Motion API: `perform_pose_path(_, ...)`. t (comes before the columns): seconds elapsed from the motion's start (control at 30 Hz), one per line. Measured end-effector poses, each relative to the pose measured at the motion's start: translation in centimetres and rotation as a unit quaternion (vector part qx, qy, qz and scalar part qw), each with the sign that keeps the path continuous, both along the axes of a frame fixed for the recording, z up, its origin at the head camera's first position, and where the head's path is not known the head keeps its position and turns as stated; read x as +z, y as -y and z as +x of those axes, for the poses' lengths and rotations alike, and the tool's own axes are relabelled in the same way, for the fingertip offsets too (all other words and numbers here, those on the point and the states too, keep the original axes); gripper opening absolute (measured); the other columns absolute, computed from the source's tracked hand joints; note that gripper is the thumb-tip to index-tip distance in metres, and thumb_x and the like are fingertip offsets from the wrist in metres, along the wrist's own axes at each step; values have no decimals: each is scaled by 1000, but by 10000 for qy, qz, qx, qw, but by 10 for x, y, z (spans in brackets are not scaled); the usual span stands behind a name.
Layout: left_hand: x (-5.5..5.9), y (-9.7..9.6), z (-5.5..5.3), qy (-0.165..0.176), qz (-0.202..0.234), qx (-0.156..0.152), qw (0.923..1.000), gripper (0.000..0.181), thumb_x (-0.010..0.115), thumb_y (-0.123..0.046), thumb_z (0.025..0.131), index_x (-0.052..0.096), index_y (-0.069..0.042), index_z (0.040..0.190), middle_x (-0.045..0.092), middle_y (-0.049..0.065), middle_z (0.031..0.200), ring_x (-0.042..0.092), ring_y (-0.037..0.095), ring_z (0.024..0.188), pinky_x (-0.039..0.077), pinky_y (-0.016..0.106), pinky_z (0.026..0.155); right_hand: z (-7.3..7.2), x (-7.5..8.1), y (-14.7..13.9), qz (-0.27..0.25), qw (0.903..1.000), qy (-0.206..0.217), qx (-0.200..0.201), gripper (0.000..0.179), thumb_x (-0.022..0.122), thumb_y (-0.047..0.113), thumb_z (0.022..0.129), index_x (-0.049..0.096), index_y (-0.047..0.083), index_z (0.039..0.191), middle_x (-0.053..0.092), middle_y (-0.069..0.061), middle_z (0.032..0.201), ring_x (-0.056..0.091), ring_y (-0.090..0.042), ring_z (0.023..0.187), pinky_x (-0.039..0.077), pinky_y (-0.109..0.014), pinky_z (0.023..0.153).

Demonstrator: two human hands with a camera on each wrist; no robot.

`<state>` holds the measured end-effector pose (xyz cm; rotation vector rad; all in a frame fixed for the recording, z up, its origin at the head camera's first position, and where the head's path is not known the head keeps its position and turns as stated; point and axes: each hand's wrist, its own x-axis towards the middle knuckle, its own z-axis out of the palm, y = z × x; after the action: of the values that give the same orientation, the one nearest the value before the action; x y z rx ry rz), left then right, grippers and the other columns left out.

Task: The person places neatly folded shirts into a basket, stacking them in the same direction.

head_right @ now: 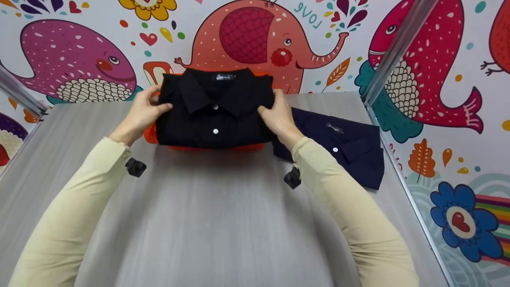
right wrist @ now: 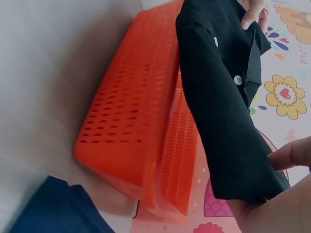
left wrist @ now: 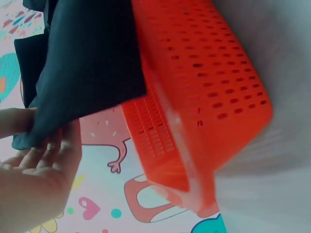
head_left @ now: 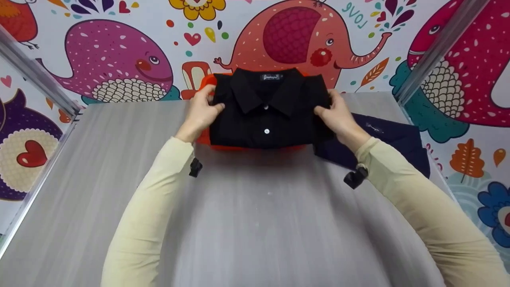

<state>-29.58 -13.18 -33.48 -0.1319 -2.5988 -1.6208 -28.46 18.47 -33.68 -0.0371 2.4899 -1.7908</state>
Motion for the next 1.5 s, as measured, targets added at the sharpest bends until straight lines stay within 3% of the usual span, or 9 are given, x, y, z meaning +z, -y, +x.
perform_pose_path(0.1,4,1,-8,130,-152,136,9997,37,59,4,89,55,-3,125,63,19,104,56,26,92,46,36,83,-9,4,4,24,10000,-2,7,44,46,-1,91,35,-2,133,39,-19,131,43,-29,114,38,-39,91)
perform_pose_path(0.43,12,4,-36,290,-49,129,9995,54,54,10,89,46,-2,140,57,20,129,56,28,112,46,39,95,-36,18,15,273,9996,40,-15,43,45,3,94,41,-2,136,46,-17,131,48,-27,113,43,-37,92)
perform_pose_path(0.77,1,13,-47,115,-589,-35,9982,45,55,9,90,49,2,134,60,24,122,57,31,109,45,41,93,-46,-1,18,601,9967,-423,346,62,48,-6,91,30,1,149,44,-17,142,42,-24,126,38,-36,102)
perform_pose_path(0.9,3,23,-44,717,-817,-3,9941,42,54,-2,94,46,3,135,56,25,125,54,32,104,44,41,93,-46,-5,15,874,9923,-278,831,74,52,-4,91,17,9,155,27,-14,154,26,-24,139,27,-41,110)
perform_pose_path(1.03,1,38,-36,1180,-856,-24,9893,40,49,-7,98,43,5,136,51,24,127,51,32,105,43,40,94,-43,-15,1,1418,9837,-94,1104,78,56,1,91,17,19,156,15,-11,158,12,-28,142,23,-50,111)
perform_pose_path(1.17,-7,55,-29,895,-822,86,9926,35,48,-6,96,49,8,129,54,24,120,51,25,97,46,31,83,-38,-31,-15,1627,9821,-78,947,72,57,3,90,26,15,154,24,-18,153,27,-35,132,32,-53,105)
perform_pose_path(1.3,-15,75,-21,855,-798,150,9930,33,48,-5,95,51,10,125,56,25,119,51,21,92,44,22,69,-33,-47,-33,1653,9837,-311,642,69,59,2,86,34,7,150,35,-21,147,34,-35,130,29,-51,107)
perform_pose_path(1.5,-36,101,-10,1293,-891,156,9875,39,45,-5,95,47,12,130,52,30,128,51,30,104,46,29,79,-26,-63,-64,1737,9838,-296,316,65,57,2,85,36,1,147,38,-25,145,35,-38,131,26,-51,108)
